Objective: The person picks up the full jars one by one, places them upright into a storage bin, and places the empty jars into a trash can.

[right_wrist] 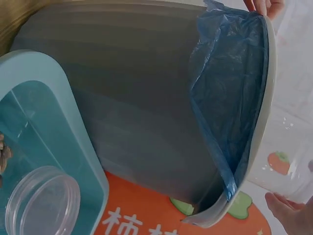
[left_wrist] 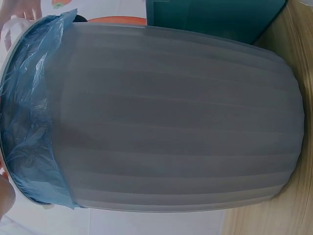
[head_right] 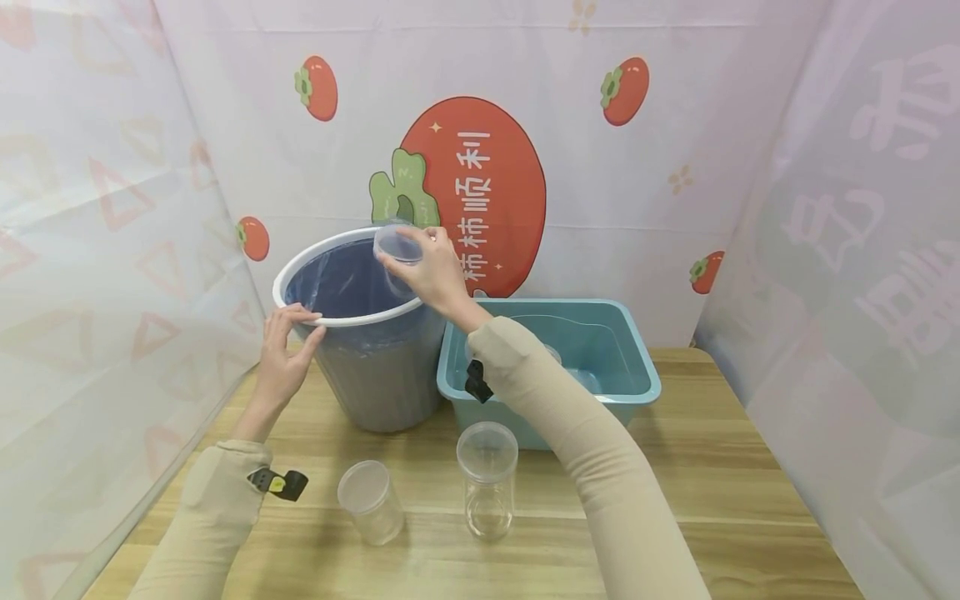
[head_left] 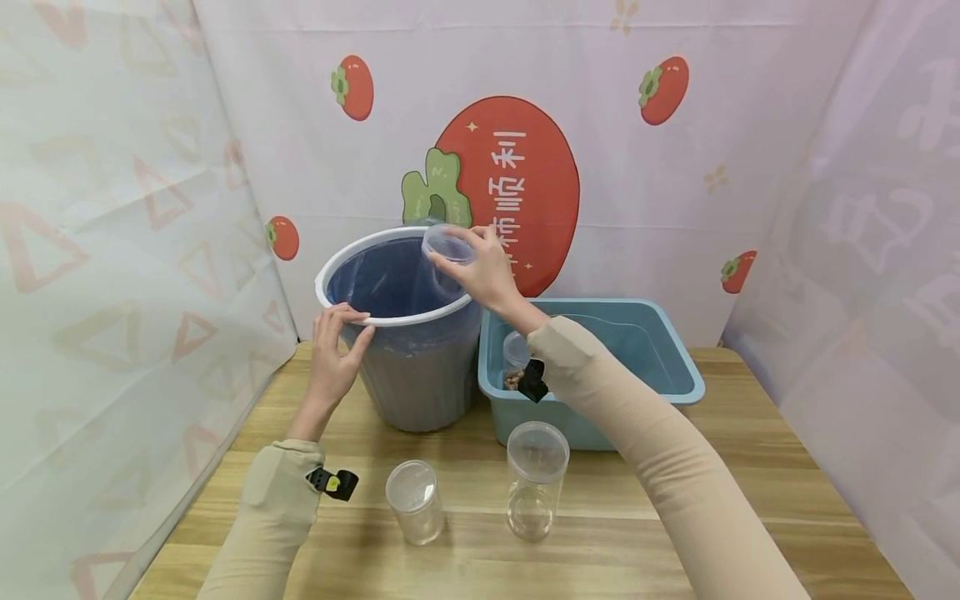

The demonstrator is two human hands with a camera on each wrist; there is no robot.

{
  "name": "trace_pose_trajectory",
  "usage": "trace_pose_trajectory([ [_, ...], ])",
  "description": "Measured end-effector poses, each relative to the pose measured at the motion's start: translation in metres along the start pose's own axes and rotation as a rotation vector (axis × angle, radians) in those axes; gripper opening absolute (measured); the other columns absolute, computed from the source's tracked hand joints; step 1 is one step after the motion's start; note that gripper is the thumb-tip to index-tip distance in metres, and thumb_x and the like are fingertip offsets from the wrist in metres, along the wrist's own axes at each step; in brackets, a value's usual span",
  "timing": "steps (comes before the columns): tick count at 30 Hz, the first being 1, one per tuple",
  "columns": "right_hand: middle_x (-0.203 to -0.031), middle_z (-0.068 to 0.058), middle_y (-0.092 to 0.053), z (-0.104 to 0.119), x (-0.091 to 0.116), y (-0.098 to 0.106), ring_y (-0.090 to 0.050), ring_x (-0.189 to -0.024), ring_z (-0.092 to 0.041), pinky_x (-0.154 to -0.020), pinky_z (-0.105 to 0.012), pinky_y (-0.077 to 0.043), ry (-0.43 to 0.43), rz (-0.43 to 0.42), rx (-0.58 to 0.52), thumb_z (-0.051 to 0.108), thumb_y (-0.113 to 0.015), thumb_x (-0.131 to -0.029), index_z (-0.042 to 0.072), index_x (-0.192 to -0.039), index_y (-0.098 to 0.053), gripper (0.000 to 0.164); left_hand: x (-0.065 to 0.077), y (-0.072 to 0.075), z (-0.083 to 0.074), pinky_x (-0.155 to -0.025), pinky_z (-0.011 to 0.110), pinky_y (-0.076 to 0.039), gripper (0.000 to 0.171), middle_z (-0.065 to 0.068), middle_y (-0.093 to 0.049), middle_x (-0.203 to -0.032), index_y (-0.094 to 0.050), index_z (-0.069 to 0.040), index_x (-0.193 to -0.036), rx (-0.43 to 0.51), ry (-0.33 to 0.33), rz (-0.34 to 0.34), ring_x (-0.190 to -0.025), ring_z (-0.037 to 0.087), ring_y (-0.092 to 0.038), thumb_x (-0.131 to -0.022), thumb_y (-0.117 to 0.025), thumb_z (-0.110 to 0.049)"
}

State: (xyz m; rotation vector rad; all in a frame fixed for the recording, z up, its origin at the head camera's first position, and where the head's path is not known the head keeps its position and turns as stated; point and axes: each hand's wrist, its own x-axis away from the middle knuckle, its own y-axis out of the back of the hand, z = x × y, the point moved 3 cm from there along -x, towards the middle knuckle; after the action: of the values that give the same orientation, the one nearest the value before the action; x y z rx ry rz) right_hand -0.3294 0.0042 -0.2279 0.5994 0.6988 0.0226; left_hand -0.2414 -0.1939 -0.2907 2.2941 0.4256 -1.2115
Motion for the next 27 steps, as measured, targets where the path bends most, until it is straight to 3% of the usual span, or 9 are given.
trace_pose_trajectory([
  [8, -0.122, -0.011, -0.046, -0.009, 0.001, -0.009, -0.042, -0.112, -0.021, -0.09, -0.037, -0.037, -0.046, 0.147, -0.002, 0.03, -0.068, -0.077, 0.01, -0.117, -0.057, 0.046, 0.0, 0.0, -0.001, -0.093, 0.046, -0.023, 0.018, 0.029, -0.048, -0.096, -0.054, 0.013, -0.09, 0.0, -0.009, 0.001, -0.102, 0.043, -0.037, -0.074, -0.06, 0.013],
  [15, -0.127, -0.013, -0.042, -0.016, 0.007, -0.01, -0.036, -0.119, -0.023, -0.096, -0.039, -0.033, -0.052, 0.251, -0.003, 0.028, -0.063, -0.081, 0.007, -0.12, -0.053, 0.046, 0.004, -0.005, 0.031, -0.093, 0.044, -0.024, 0.021, 0.024, -0.05, -0.097, -0.057, 0.007, -0.091, -0.005, -0.028, -0.018, -0.103, 0.038, -0.039, -0.072, -0.064, 0.01],
  [21, -0.117, -0.013, -0.051, -0.011, 0.017, -0.002, -0.047, -0.107, -0.025, -0.087, -0.035, -0.041, 0.006, 0.301, 0.013, 0.019, -0.06, -0.084, 0.005, -0.115, -0.057, 0.035, 0.0, -0.002, 0.004, -0.094, 0.042, -0.024, 0.019, 0.027, -0.047, -0.094, -0.053, 0.011, -0.089, -0.004, -0.03, -0.026, -0.102, 0.043, -0.038, -0.071, -0.06, 0.015],
  [27, -0.114, -0.01, -0.054, -0.006, 0.031, 0.008, -0.049, -0.101, -0.025, -0.077, -0.032, -0.045, 0.035, 0.38, 0.02, 0.017, -0.058, -0.085, 0.007, -0.113, -0.059, 0.03, 0.0, -0.001, -0.001, -0.094, 0.046, -0.023, 0.018, 0.029, -0.047, -0.096, -0.053, 0.013, -0.09, 0.004, -0.008, -0.003, -0.103, 0.044, -0.037, -0.073, -0.059, 0.014],
])
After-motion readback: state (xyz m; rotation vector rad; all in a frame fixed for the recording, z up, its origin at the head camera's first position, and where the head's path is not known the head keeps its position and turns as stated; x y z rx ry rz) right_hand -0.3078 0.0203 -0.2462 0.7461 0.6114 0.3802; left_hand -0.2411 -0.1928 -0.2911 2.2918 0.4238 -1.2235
